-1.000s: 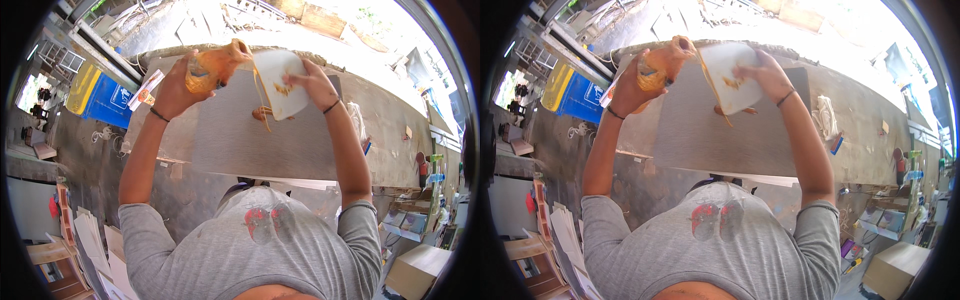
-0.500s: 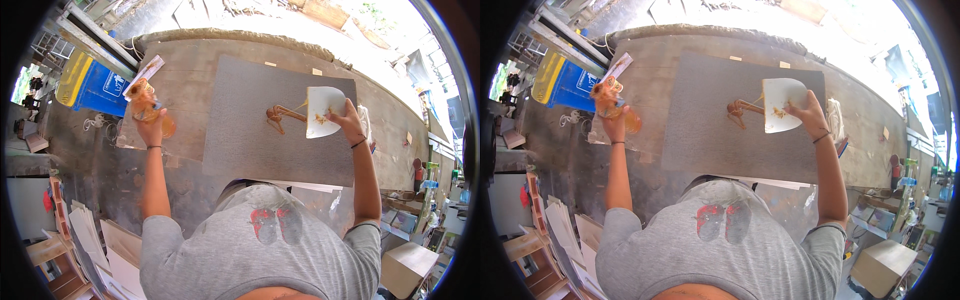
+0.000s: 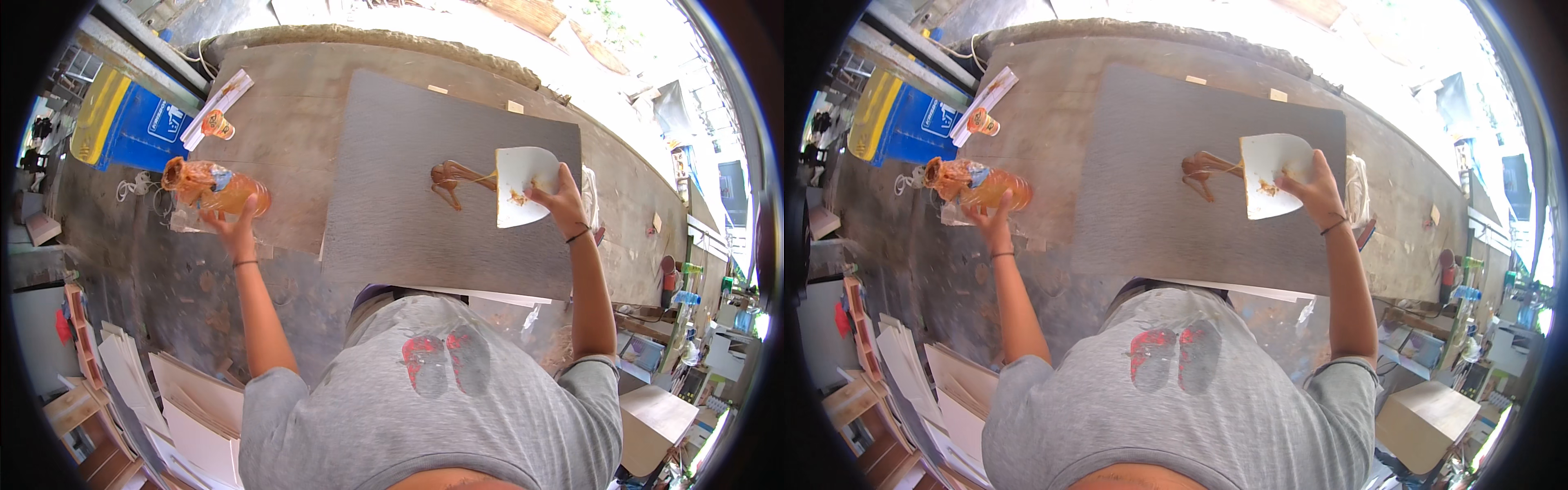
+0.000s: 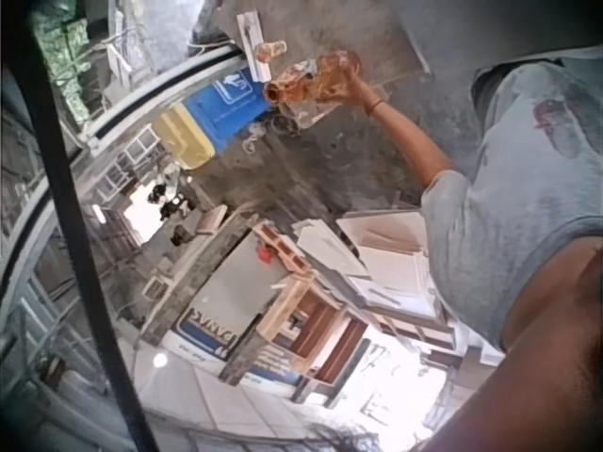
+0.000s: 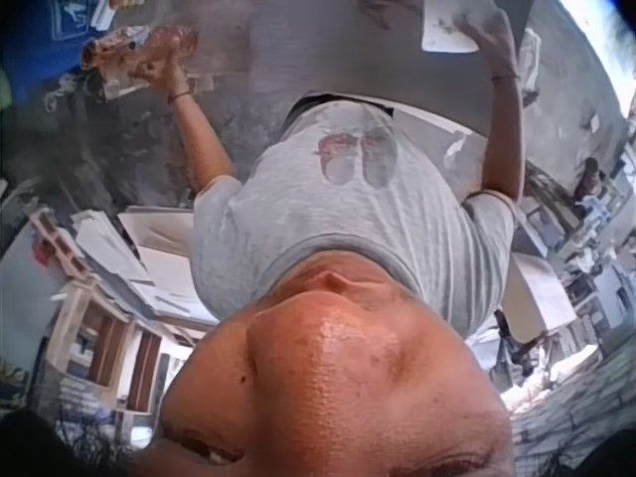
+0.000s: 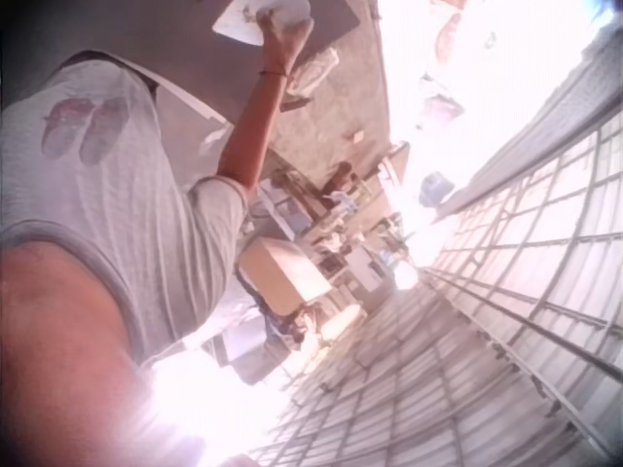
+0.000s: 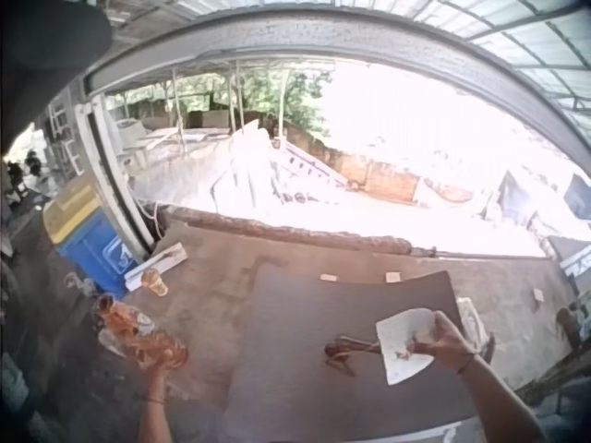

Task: The person wipes a white panel with a cloth, moves a sheet of laminate, and then pours liquid adhesive from a bottle onto a dark veneer sheet, spreading it with a white scraper.

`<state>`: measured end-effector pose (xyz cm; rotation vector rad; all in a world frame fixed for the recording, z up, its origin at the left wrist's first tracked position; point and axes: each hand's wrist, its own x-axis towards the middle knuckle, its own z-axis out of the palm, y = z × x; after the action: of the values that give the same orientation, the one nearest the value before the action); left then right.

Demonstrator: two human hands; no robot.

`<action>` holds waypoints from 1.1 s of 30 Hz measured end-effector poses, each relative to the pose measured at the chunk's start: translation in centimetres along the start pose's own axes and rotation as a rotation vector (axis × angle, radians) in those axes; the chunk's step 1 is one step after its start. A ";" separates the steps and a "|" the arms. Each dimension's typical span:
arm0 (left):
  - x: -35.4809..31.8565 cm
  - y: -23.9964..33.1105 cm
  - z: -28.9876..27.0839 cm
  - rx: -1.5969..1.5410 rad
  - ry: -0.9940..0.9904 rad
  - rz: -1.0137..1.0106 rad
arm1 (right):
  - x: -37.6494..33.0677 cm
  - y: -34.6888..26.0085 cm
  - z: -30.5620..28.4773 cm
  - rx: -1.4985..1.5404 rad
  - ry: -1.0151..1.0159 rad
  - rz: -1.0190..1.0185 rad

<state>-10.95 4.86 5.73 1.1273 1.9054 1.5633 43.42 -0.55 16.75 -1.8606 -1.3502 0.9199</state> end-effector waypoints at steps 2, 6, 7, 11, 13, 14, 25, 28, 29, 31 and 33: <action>-0.9 0.6 -1.0 0.053 0.031 0.000 | 0.7 1.3 -0.3 -0.035 0.011 -0.035; -3.6 4.2 -2.1 0.119 0.154 0.045 | 1.2 2.7 -0.3 -0.097 0.007 -0.005; -5.2 6.2 -1.3 0.094 0.255 0.056 | 0.9 2.5 -0.6 -0.113 -0.007 -0.015; -11.8 11.5 3.9 0.411 -0.270 0.185 | 0.2 5.6 -0.5 -0.124 0.036 -0.038; -12.4 10.4 6.0 0.508 -0.489 0.158 | -0.2 7.0 -0.8 -0.075 0.062 0.015; -11.6 8.4 6.7 0.559 -0.511 0.150 | -0.3 7.7 -0.7 -0.055 0.078 0.033; -11.8 2.7 9.0 0.530 -0.292 0.182 | -0.7 9.0 -0.2 0.185 0.146 -0.018; -11.8 3.2 10.6 0.516 -0.233 0.197 | -0.6 9.8 -0.5 0.244 0.133 -0.037; -11.7 3.5 10.7 0.508 -0.243 0.176 | -0.6 9.9 -0.4 0.249 0.140 -0.043; -11.6 3.7 9.9 0.472 -0.257 0.111 | -0.5 8.8 -0.2 0.264 0.096 -0.032; -11.7 3.5 9.5 0.405 -0.278 0.042 | -0.3 8.1 -0.2 0.267 0.067 -0.030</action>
<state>4.07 1.29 4.52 1.4711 2.0614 0.9946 47.62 -2.89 10.20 -1.6491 -1.1505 0.9629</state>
